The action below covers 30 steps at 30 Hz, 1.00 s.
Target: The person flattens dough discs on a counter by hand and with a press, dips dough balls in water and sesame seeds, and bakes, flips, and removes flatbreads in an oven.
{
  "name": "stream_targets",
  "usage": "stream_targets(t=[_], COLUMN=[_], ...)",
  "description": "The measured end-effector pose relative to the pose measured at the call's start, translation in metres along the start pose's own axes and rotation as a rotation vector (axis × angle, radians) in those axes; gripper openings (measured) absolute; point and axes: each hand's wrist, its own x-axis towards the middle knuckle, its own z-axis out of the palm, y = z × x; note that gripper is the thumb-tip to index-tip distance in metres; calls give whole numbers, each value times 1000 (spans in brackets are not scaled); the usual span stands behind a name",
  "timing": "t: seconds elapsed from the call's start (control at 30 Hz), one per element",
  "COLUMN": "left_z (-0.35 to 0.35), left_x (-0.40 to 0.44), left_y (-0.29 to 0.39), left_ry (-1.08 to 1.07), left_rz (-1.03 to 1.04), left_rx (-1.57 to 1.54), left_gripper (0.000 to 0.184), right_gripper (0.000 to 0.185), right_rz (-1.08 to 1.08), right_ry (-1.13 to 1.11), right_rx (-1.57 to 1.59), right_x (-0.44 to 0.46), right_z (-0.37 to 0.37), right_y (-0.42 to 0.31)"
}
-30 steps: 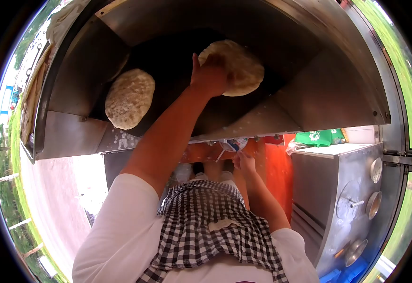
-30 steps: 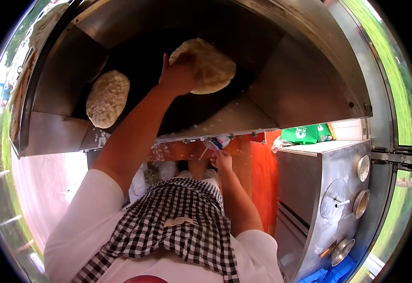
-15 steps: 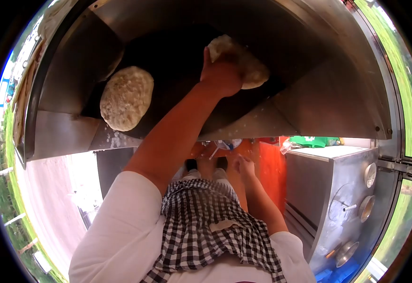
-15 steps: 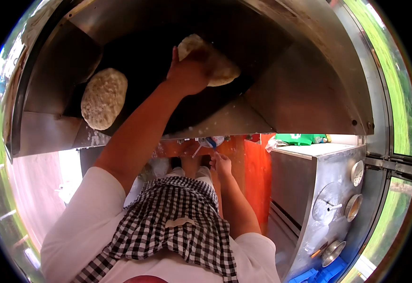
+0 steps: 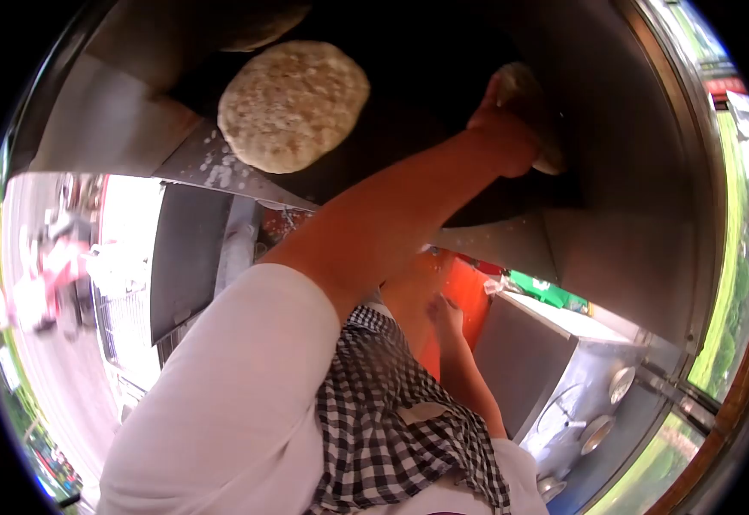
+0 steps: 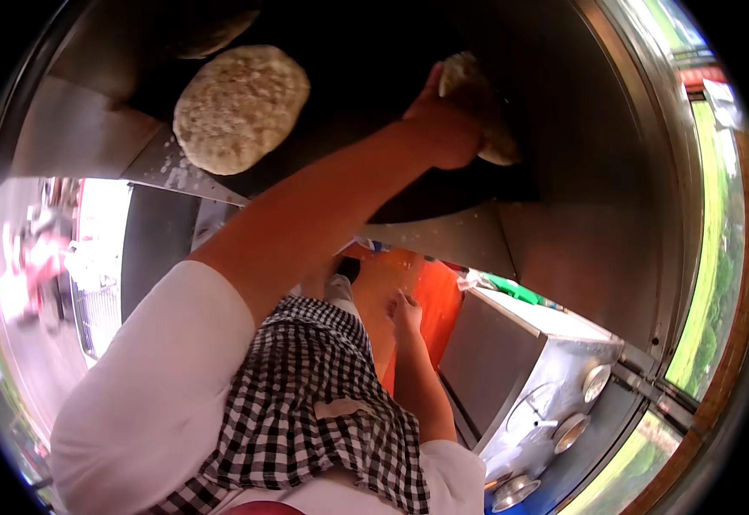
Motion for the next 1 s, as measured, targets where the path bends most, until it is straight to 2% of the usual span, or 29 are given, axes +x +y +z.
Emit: stream_targets(t=[0.13,0.23,0.37,0.43,0.53,0.63,0.8,1.0], left_z=[-8,-7,-17,-34,-38,-37,-20,-31], left_x=[-28,-83,-179,-225,-285,-334,-384,-418], left_y=[3,2,-20,-37,-62,-74,-77,-85], left_ry=[243,366,506,484,584,626,710,759], left_rz=[-37,-8,55,4,-94,-230,-378,-491], left_rx=[-48,-110,-207,-248,-259,-272,-300,-300], left_gripper=[55,57,57,57,51,47,47,49], right_gripper=[20,22,15,15,11,13,19,22], right_rz=[-38,-106,-223,-309,-574,-624,-634,-668], right_ry=[21,-93,-327,-458,-680,-714,-716,-763], right_rx=[-10,-90,-343,-418,-666,-684,-533,-512], right_x=[-17,-24,-63,-94,-145,-194,-245,-287], right_z=[12,6,8,16,32,61,111,154], right_y=[-21,-25,-54,-74,-118,-168,-229,-249])
